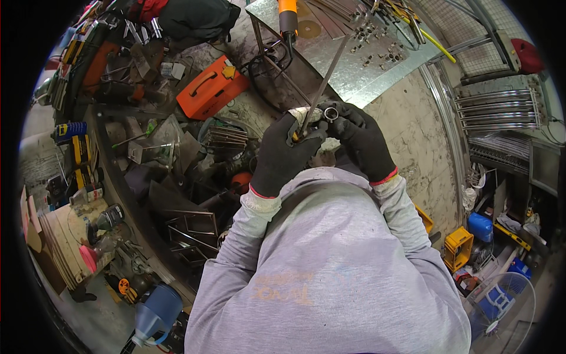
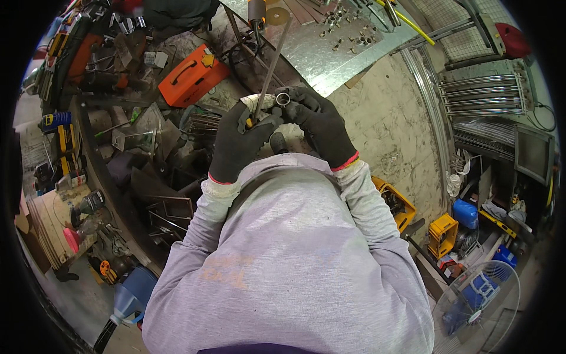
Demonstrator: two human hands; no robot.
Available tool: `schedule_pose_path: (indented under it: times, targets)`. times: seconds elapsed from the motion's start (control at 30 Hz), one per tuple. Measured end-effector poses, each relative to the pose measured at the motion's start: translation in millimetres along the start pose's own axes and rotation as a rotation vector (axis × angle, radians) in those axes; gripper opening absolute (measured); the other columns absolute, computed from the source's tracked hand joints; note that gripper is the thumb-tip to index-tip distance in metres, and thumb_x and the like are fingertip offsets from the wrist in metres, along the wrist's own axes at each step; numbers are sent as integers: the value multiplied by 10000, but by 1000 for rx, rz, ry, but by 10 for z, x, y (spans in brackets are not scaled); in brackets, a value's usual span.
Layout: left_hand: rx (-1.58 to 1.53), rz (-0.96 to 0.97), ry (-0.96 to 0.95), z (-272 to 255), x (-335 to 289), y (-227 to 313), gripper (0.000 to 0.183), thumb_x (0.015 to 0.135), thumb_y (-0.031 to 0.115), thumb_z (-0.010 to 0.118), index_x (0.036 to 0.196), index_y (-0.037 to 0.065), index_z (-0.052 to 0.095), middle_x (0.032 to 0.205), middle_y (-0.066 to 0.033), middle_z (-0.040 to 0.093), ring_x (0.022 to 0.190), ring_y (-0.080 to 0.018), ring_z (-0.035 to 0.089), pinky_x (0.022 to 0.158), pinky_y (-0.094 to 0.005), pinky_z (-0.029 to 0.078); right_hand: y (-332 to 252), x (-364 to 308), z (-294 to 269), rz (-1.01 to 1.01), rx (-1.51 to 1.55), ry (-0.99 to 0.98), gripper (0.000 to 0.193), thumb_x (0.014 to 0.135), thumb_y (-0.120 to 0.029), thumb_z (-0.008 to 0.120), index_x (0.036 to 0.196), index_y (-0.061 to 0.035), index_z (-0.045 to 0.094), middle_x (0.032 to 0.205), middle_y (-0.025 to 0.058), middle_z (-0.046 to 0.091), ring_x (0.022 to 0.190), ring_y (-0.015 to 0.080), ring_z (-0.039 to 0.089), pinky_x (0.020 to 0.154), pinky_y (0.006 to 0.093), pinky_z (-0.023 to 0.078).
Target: The person deburrs and smooths the edges of a metal pipe fitting with a hand file.
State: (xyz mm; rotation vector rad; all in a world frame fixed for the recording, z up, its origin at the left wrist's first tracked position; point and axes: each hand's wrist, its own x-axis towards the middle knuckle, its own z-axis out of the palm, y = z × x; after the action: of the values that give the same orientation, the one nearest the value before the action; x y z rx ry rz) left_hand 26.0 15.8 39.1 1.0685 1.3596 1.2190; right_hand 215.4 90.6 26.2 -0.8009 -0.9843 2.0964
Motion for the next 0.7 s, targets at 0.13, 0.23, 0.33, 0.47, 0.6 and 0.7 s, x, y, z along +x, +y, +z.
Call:
schedule_pose_path:
  times: [0.13,0.23,0.33,0.47,0.6,0.7]
  targets:
    - [-40,2,0,16,-2,74,334,925,36,761,1245,-9,679,1033,-37,745,910,-72,683,798,-238,558,-38,-41,51,92,33,95,322,1068,-171,626,1333,12,635,1147,62,705,1007,136,675,921,269,541]
    - [-25,-46,-22,15,4,135,328,928,40,761,1242,-9,681,1033,-39,749,928,-71,690,810,-237,563,-18,-25,-9,94,-50,60,338,1088,-230,602,1329,5,639,1082,36,683,931,118,644,858,255,525]
    - [-22,-68,-13,27,10,156,326,929,36,754,1243,-11,679,1024,-38,749,891,-63,677,787,-234,558,16,-25,-9,39,31,39,357,1096,-276,594,1324,-6,645,1047,20,663,891,110,619,817,255,511]
    - [-65,-34,-6,22,13,155,327,933,35,750,1249,-10,680,1004,-28,739,834,-51,645,750,-231,544,99,21,-147,30,-113,21,361,1099,-287,592,1325,-10,645,1053,22,662,886,107,617,813,259,516]
    - [-51,-20,10,12,17,141,333,933,42,755,1255,-5,682,964,-9,719,817,-41,629,733,-225,532,-4,24,3,61,46,8,343,1087,-234,616,1336,1,644,1110,44,693,971,110,656,870,251,523]
    - [-6,-2,21,-11,20,92,341,935,43,752,1265,-3,681,950,-3,719,806,-39,625,717,-220,523,-124,47,135,-2,-47,12,354,1061,-186,653,1364,-2,641,1168,62,714,1041,114,672,914,253,527]
